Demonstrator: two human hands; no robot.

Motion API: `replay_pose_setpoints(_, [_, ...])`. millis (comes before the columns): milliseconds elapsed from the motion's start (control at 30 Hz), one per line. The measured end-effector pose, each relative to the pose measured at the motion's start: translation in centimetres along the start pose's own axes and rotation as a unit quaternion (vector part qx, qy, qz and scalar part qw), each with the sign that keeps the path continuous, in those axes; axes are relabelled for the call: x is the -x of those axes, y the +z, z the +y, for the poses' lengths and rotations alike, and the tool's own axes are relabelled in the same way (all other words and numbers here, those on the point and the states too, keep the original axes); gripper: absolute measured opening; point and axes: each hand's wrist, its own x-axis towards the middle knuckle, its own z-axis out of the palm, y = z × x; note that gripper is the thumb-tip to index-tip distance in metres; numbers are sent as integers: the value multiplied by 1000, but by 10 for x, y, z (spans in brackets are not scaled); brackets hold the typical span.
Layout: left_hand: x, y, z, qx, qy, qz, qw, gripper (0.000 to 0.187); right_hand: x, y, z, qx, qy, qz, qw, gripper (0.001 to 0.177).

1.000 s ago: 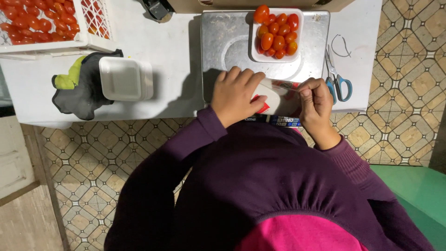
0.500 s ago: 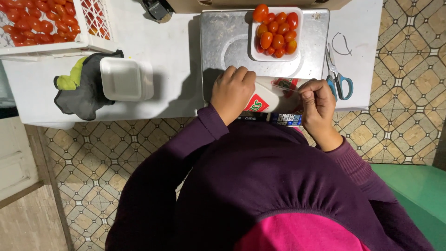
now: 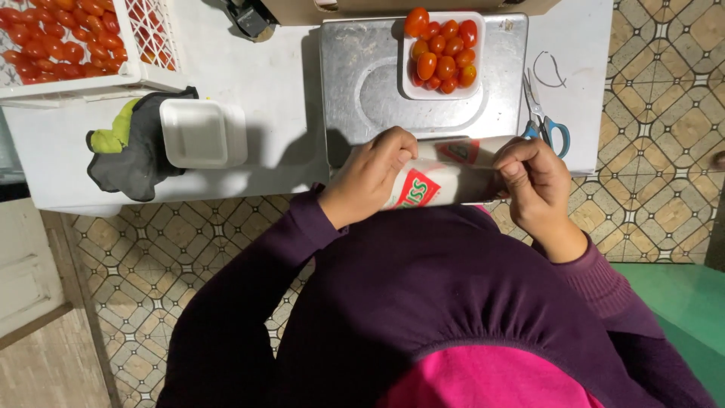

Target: Picking cherry tomatoes from a crate, placing them into plastic trays, weighing them on a scale, and wrapping them with plastic film.

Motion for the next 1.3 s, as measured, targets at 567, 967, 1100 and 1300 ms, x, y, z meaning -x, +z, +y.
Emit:
replay_pose_setpoints(567, [-33,-13,67,-128,-56,-270,953,48,-26,14,-62,38,-66,-69,995,18])
replay_pose_setpoints(967, [-27,4,59,-136,-66,-362,920,41,-50,-53,-52,5,84,-297,951,13])
replay_pose_setpoints(1100, [-29,4,64,-135,-73,-363,919,40,-88,-63,1,26,220,-212,952,28])
replay_pose_setpoints(1300, [-28,6,62,-136,-88,-363,918,40,-152,-25,120,156,185,-60,968,24])
